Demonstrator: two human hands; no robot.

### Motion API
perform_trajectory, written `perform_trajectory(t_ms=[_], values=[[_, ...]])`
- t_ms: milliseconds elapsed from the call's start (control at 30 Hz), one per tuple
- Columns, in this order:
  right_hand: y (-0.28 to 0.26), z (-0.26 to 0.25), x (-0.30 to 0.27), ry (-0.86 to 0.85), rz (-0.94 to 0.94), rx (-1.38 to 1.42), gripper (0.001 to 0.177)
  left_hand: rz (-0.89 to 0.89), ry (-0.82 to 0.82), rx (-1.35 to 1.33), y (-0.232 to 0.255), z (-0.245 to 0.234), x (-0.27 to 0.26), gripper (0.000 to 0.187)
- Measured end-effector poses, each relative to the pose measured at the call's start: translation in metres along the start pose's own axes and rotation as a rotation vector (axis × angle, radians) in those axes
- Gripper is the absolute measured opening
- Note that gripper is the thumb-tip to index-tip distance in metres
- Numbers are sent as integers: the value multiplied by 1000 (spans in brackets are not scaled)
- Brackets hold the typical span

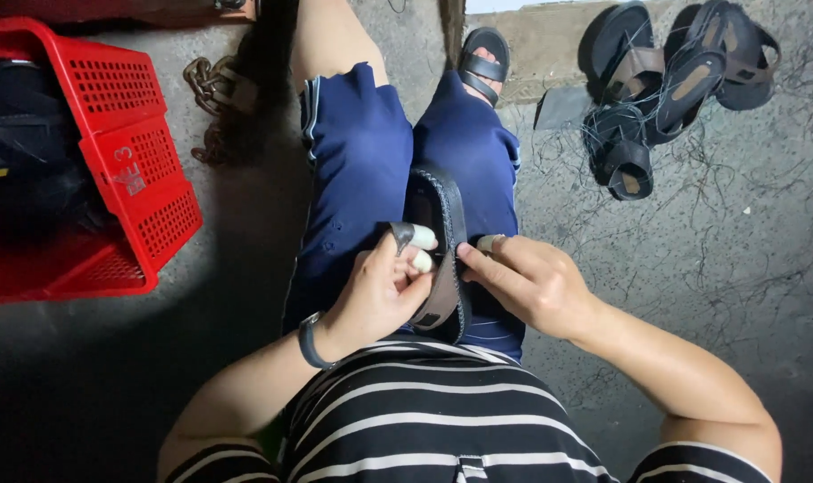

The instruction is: Hand-sewing the sole of a sandal to the upper part using a needle and thread.

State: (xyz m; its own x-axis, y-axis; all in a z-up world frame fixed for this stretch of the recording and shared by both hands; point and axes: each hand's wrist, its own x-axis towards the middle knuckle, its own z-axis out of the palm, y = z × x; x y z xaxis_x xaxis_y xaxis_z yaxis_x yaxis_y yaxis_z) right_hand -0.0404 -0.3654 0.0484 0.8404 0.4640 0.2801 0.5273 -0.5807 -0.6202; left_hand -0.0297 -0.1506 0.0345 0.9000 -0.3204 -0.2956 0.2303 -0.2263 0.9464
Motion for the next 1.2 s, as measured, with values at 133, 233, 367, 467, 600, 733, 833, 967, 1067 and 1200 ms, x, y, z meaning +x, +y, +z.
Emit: perform_trajectory(t_ms=[133,233,367,467,600,733,833,967,1067,1200], values=[[-2,-25,12,-217,-10,-115,33,-106,-72,-188,8,-6,2,29],[-3,-55,16,-499,59,-256,50,-31,-14,-94,13,-5,5,18],[12,-94,4,-924,193,-374,74,221,-82,144,-3,-9,-1,32],[-6,-64,30,-776,75,204,71,327,-82,294,2,-9,-4,5],[-18,-9,5,-376,287,734,19,372,-8,426,-3,-12,-8,11],[-4,7,-21,-122,305,108,13,421,-13,486,0,-13,-7,5],[-6,-15,-10,-115,299,207,10,495,22,567,-9,-12,-6,5],[18,-50,-24,-225,292,132,8,533,205,1315,-7,-43,-13,12],[78,-72,-48,-150,381,-382,17,568,443,1540,-80,-152,-3,12],[49,-66,-16,-66,326,-590,30,605,357,1423,-24,-79,3,10]])
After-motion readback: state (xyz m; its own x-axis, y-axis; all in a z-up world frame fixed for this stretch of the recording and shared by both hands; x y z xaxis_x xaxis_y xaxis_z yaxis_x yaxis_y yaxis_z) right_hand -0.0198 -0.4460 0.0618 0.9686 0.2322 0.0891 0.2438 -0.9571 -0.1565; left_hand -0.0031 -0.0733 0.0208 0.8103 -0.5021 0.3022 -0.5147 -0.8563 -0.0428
